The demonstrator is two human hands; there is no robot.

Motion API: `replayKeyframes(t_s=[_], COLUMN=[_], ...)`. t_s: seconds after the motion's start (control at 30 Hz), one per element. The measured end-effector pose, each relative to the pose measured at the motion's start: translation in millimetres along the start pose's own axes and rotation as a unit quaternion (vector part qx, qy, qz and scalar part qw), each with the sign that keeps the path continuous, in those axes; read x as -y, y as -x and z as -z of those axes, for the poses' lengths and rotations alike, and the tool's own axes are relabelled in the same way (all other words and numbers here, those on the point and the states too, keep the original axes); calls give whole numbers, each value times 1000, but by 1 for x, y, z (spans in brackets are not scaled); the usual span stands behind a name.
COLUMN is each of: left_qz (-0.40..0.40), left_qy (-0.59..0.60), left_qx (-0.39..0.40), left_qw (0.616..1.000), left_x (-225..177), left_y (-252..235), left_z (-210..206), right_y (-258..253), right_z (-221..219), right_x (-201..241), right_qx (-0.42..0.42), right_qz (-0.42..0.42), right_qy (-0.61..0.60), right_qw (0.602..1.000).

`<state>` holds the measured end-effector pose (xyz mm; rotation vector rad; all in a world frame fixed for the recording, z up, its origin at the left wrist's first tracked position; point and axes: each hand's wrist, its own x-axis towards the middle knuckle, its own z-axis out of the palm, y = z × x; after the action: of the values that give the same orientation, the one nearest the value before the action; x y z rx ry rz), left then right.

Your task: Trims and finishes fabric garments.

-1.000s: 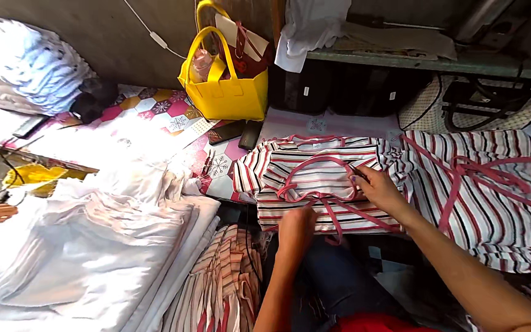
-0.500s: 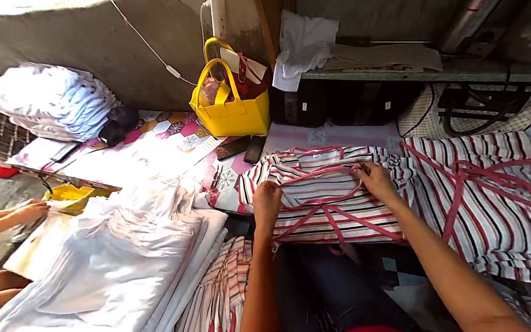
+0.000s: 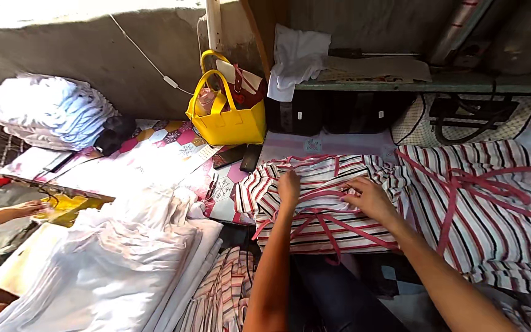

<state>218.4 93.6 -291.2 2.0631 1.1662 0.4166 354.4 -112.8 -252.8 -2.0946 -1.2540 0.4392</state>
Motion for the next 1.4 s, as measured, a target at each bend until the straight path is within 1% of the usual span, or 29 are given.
replayKeyframes(t_s=[0.07,0.1,0.17,0.2,0.27,0.33,0.4,0.43,0.47,0.53,0.57,0.63,0.7,0.77,0.8,0.83,0.87,0.9,0.93,0.97,1.03,1.07,1.13,1.17,1.23,1.27,1.3,1.33,1.4], left_qz=[30,53,49,33,18,54,92,82,44,-64,-105,-131,-134,-112,-73,-16,33,59,55,37,6,17,62,78,87,88,85,75,38], left_qy=[148,230,311,308,244,182,122,91,63,17,0,-13,-22,-44,-64,-88,-110,-123,-116,-81,66,160,346,412,506,524,516,476,295], left_qx=[-19,-41,-122,-179,-291,-342,-359,-359,-357,-337,-306,-224,-197,-177,-132,-60,8,49,53,36,-22,-47,-79,-88,-94,-94,-100,-111,-142], left_qw=[988,971,941,934,925,920,921,925,931,939,946,966,971,977,986,994,993,989,990,995,998,986,933,904,853,842,846,869,944], left_x=[19,27,42,49,63,71,69,64,59,45,40,38,44,33,21,8,0,-1,5,13,33,42,48,49,52,53,53,51,39], left_y=[-12,-9,12,27,61,93,116,123,128,129,127,117,107,99,95,89,80,71,64,59,59,63,74,79,88,93,97,100,97], left_z=[19,35,75,95,126,138,134,126,113,79,62,32,8,2,5,8,8,4,-1,-4,-6,-6,-4,-3,1,5,9,13,16], right_y=[4,8,13,13,13,14,14,13,12,7,3,-5,-10,-12,-12,-12,-12,-11,-11,-13,-16,-16,-19,-19,-19,-19,-19,-18,-18], right_z=[-4,-6,-9,-10,-14,-19,-21,-22,-24,-29,-32,-39,-45,-47,-49,-51,-54,-57,-60,-61,-59,-57,-55,-54,-51,-50,-47,-45,-42], right_x=[-9,-15,-27,-31,-39,-42,-37,-31,-23,-12,-8,-6,-9,-7,-6,-5,-4,-5,-8,-12,-22,-25,-27,-26,-23,-19,-15,-10,-1], right_qx=[2,6,7,4,-22,-47,-68,-81,-97,-104,-92,-55,-32,-32,-28,-21,-5,12,26,33,36,39,42,44,34,20,10,2,-3], right_qz=[-1,-8,-18,-23,-17,-9,-5,0,14,49,61,67,66,64,57,49,37,25,16,10,4,0,-7,-12,-17,-12,-6,0,6], right_qy=[16,26,51,60,73,67,62,64,69,81,89,118,143,148,144,139,134,129,120,108,74,53,21,8,-19,-30,-37,-38,-21], right_qw=[1000,1000,999,998,997,997,996,995,993,990,990,989,987,986,987,989,990,991,992,994,997,998,999,999,999,999,999,999,1000])
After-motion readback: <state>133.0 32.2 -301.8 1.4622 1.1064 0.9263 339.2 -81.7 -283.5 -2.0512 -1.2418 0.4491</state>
